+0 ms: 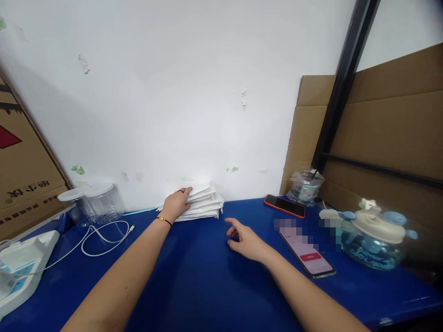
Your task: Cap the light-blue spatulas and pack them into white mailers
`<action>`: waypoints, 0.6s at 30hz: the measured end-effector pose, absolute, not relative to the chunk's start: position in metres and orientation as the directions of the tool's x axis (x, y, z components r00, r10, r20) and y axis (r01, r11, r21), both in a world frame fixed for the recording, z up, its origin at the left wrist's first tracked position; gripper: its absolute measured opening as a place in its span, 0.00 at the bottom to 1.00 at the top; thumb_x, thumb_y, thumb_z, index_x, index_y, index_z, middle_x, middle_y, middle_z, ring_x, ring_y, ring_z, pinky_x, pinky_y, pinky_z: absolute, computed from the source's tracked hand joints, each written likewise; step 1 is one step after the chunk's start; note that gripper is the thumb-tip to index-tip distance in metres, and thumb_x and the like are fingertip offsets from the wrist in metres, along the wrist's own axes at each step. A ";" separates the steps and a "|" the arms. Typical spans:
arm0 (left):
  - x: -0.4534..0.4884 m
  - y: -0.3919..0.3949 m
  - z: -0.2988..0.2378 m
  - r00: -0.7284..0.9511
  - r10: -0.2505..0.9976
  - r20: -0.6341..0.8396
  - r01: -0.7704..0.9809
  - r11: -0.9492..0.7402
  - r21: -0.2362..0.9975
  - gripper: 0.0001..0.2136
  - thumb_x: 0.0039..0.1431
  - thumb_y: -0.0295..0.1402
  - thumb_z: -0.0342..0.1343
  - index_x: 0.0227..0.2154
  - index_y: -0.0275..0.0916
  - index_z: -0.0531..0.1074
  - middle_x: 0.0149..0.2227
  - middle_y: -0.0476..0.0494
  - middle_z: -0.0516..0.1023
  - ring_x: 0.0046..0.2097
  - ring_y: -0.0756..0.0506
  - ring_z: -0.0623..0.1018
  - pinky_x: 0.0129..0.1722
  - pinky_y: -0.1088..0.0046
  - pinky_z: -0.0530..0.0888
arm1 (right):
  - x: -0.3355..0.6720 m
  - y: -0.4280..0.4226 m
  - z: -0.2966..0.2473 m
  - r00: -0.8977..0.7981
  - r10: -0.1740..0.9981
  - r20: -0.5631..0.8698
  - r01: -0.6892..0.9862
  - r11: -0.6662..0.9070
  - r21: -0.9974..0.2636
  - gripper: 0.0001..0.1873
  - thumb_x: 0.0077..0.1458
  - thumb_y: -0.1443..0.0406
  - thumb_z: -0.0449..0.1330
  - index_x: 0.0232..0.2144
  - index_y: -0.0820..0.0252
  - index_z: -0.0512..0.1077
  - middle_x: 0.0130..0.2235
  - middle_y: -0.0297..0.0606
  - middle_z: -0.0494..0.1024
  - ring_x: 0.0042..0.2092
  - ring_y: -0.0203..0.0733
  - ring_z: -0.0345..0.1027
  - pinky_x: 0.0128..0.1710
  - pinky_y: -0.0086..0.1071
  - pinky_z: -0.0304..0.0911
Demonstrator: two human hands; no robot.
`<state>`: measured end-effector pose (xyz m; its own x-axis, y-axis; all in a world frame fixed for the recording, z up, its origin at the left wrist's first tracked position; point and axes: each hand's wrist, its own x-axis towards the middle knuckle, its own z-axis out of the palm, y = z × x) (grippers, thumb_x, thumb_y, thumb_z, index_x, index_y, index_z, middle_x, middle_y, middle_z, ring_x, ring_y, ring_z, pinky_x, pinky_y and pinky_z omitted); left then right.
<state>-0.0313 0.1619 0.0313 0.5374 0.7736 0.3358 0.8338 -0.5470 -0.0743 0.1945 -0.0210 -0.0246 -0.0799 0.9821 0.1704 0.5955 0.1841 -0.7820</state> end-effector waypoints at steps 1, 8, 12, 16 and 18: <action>-0.031 0.164 0.031 0.539 0.772 0.338 0.833 -0.547 -0.079 0.27 0.53 0.33 0.52 0.57 0.43 0.56 0.54 0.39 0.67 0.48 0.40 0.72 0.43 0.68 0.68 | 0.192 -0.024 -0.023 -0.117 0.975 0.187 0.601 0.220 -0.768 0.31 0.48 0.66 0.56 0.56 0.53 0.58 0.41 0.36 0.72 0.38 0.38 0.66 0.38 0.32 0.62; -0.034 0.169 0.037 0.580 0.759 0.296 0.815 -0.549 -0.187 0.24 0.57 0.34 0.47 0.57 0.41 0.56 0.49 0.37 0.72 0.43 0.39 0.76 0.38 0.68 0.69 | 0.191 -0.026 -0.020 -0.178 0.955 0.236 0.694 0.292 -0.658 0.29 0.48 0.69 0.55 0.54 0.51 0.61 0.37 0.35 0.74 0.34 0.38 0.67 0.35 0.30 0.60; -0.030 0.166 0.040 0.572 0.767 0.290 0.819 -0.510 -0.263 0.23 0.56 0.32 0.46 0.56 0.40 0.57 0.42 0.36 0.76 0.41 0.39 0.77 0.36 0.69 0.69 | 0.195 -0.024 -0.021 -0.170 0.951 0.257 0.699 0.300 -0.649 0.27 0.49 0.69 0.55 0.53 0.53 0.63 0.35 0.34 0.75 0.34 0.37 0.68 0.34 0.28 0.60; -0.029 0.165 0.042 0.557 0.779 0.288 0.827 -0.492 -0.270 0.22 0.56 0.34 0.46 0.55 0.39 0.59 0.41 0.36 0.76 0.41 0.38 0.76 0.37 0.67 0.70 | 0.196 -0.023 -0.023 -0.170 0.953 0.252 0.698 0.297 -0.652 0.25 0.49 0.69 0.55 0.52 0.55 0.64 0.34 0.34 0.76 0.37 0.38 0.69 0.35 0.27 0.60; -0.032 0.167 0.046 0.578 0.777 0.250 0.815 -0.535 -0.223 0.24 0.55 0.38 0.48 0.55 0.40 0.58 0.45 0.36 0.75 0.43 0.39 0.76 0.40 0.66 0.70 | 0.196 -0.023 -0.024 -0.173 0.952 0.254 0.700 0.300 -0.648 0.24 0.48 0.68 0.56 0.50 0.56 0.66 0.34 0.34 0.76 0.37 0.38 0.69 0.36 0.27 0.60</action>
